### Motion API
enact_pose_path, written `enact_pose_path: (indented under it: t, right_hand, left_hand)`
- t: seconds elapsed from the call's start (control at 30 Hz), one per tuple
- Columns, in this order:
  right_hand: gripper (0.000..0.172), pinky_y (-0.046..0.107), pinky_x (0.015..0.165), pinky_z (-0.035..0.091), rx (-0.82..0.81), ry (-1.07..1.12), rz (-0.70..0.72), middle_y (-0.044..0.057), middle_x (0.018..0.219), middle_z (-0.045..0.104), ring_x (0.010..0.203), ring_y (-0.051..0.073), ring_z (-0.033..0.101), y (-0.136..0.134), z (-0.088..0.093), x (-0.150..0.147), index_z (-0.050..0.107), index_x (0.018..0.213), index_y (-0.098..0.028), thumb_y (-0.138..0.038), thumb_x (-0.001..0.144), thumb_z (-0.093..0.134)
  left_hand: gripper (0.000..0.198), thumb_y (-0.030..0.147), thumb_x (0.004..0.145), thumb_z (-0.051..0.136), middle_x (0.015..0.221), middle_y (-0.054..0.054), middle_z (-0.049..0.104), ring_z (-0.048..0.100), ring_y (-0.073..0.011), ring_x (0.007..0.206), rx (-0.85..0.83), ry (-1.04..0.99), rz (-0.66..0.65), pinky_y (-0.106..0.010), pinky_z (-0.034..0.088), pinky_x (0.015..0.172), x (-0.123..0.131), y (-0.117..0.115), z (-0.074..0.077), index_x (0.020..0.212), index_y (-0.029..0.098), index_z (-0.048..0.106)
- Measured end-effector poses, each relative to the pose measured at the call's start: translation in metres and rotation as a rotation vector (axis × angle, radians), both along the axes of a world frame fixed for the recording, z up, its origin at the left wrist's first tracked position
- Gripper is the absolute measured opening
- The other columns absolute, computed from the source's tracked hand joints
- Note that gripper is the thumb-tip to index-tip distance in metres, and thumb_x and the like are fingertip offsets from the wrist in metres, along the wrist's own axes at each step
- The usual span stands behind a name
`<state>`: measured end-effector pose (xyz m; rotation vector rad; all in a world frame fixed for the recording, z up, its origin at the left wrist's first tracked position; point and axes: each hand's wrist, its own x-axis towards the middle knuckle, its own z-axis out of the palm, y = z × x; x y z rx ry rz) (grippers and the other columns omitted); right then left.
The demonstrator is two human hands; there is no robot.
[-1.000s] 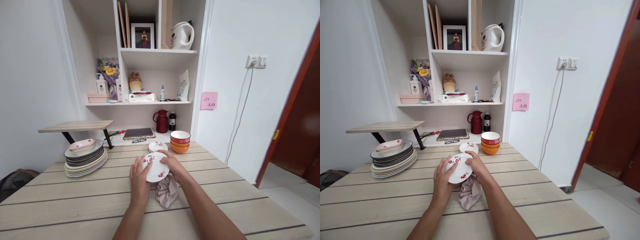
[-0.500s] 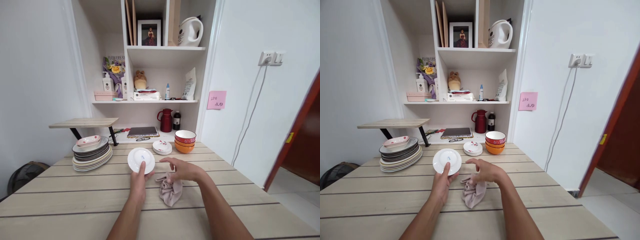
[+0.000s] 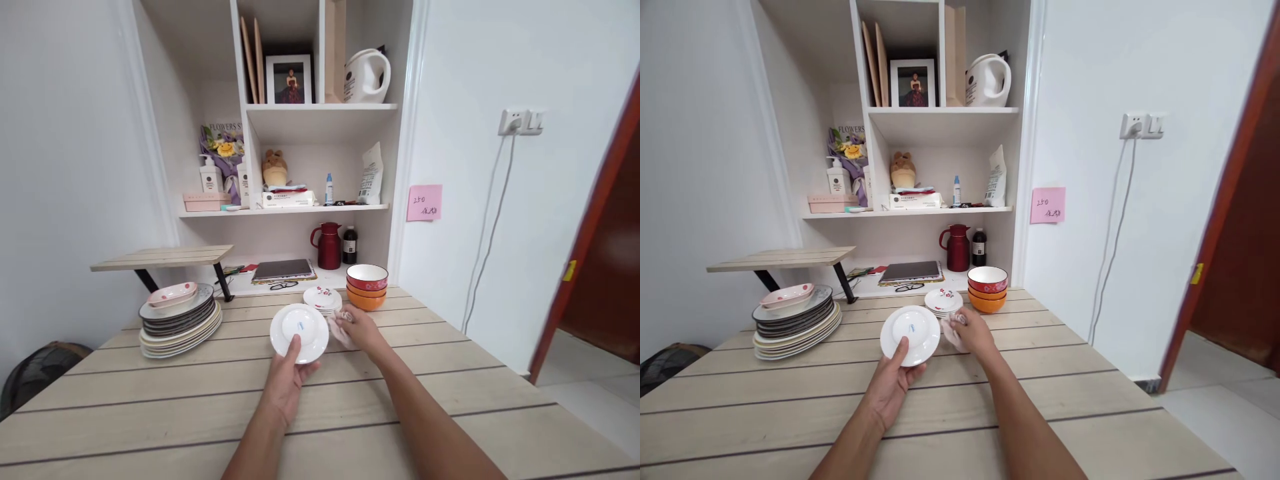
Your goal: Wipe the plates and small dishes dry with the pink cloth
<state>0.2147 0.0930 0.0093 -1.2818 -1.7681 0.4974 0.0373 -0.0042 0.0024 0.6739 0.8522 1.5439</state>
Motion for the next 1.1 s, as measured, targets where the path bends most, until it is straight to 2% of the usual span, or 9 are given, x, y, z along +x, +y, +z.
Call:
enact_pose_path:
  t: [0.13, 0.27, 0.43, 0.57, 0.67, 0.8, 0.9, 0.97, 1.1]
  right_hand:
    - [0.033, 0.032, 0.078, 0.043, 0.110, 0.164, -0.005, 0.006, 0.096, 0.062, 0.091, 0.022, 0.055, -0.002, 0.011, -0.005, 0.062, 0.106, -0.019, -0.039, 0.083, 0.050]
    - [0.031, 0.034, 0.085, 0.043, 0.155, 0.195, 0.034, 0.006, 0.103, 0.057, 0.095, 0.022, 0.055, -0.011, 0.015, -0.022, 0.065, 0.107, -0.023, -0.035, 0.080, 0.057]
    - [0.032, 0.037, 0.087, 0.044, 0.184, 0.055, 0.103, 0.006, 0.110, 0.051, 0.099, 0.022, 0.053, -0.024, 0.020, -0.030, 0.066, 0.112, -0.028, -0.030, 0.080, 0.059]
    - [0.032, 0.037, 0.089, 0.042, 0.286, -0.043, 0.231, 0.005, 0.113, 0.053, 0.105, 0.022, 0.050, -0.038, 0.030, -0.035, 0.068, 0.107, -0.031, -0.020, 0.078, 0.062]
    - [0.032, 0.035, 0.085, 0.042, 0.355, -0.147, 0.357, 0.004, 0.111, 0.056, 0.101, 0.021, 0.049, -0.052, 0.035, -0.045, 0.071, 0.101, -0.032, -0.014, 0.077, 0.062]
    - [0.030, 0.031, 0.076, 0.040, 0.445, -0.324, 0.487, 0.002, 0.107, 0.058, 0.092, 0.019, 0.048, -0.067, 0.036, -0.061, 0.073, 0.093, -0.033, -0.011, 0.077, 0.061]
    - [0.029, 0.031, 0.074, 0.040, 0.472, -0.347, 0.503, 0.001, 0.107, 0.059, 0.090, 0.019, 0.048, -0.067, 0.033, -0.065, 0.073, 0.093, -0.034, -0.013, 0.078, 0.061]
    - [0.030, 0.031, 0.078, 0.041, 0.446, -0.267, 0.483, 0.002, 0.109, 0.057, 0.094, 0.019, 0.050, -0.060, 0.031, -0.062, 0.072, 0.098, -0.034, -0.014, 0.077, 0.063]
    - [0.027, 0.033, 0.084, 0.044, 0.348, -0.016, 0.317, 0.004, 0.106, 0.057, 0.099, 0.019, 0.053, -0.041, 0.028, -0.048, 0.071, 0.102, -0.031, -0.016, 0.081, 0.061]
  left_hand:
    - [0.047, 0.038, 0.072, 0.074, 0.109, -0.014, 0.068, 0.067, -0.0222, 0.084, -0.012, 0.097, -0.121, -0.030, 0.058, 0.060, 0.004, -0.001, -0.003, 0.111, 0.015, 0.063]
    - [0.048, 0.040, 0.072, 0.073, 0.106, -0.014, 0.069, 0.066, -0.0232, 0.085, 0.005, 0.216, -0.169, -0.032, 0.058, 0.062, 0.006, -0.004, -0.005, 0.110, 0.013, 0.065]
    - [0.052, 0.038, 0.069, 0.075, 0.103, -0.013, 0.070, 0.066, -0.0230, 0.084, 0.033, 0.290, -0.169, -0.030, 0.057, 0.060, 0.010, -0.006, -0.003, 0.114, 0.015, 0.064]
    - [0.051, 0.034, 0.068, 0.075, 0.099, -0.014, 0.070, 0.065, -0.0236, 0.085, 0.040, 0.388, -0.204, -0.025, 0.054, 0.056, 0.014, -0.009, -0.001, 0.114, 0.013, 0.064]
    - [0.055, 0.027, 0.065, 0.077, 0.109, -0.013, 0.067, 0.064, -0.0241, 0.090, 0.068, 0.411, -0.202, -0.022, 0.052, 0.052, 0.016, -0.010, 0.002, 0.117, 0.017, 0.062]
    - [0.064, 0.018, 0.060, 0.079, 0.120, -0.012, 0.063, 0.064, -0.0231, 0.089, 0.100, 0.334, -0.119, -0.019, 0.050, 0.049, 0.016, -0.008, 0.001, 0.120, 0.023, 0.059]
    - [0.061, 0.015, 0.059, 0.079, 0.118, -0.013, 0.064, 0.065, -0.0227, 0.084, 0.096, 0.258, -0.096, -0.020, 0.050, 0.048, 0.014, -0.006, -0.002, 0.116, 0.023, 0.061]
    - [0.055, 0.018, 0.060, 0.079, 0.112, -0.013, 0.066, 0.065, -0.0229, 0.084, 0.085, 0.261, -0.133, -0.021, 0.050, 0.049, 0.011, -0.005, -0.004, 0.113, 0.020, 0.063]
    - [0.046, 0.037, 0.068, 0.076, 0.091, -0.014, 0.070, 0.065, -0.0237, 0.080, 0.055, 0.305, -0.250, -0.025, 0.051, 0.052, 0.009, -0.005, -0.006, 0.105, 0.011, 0.067]
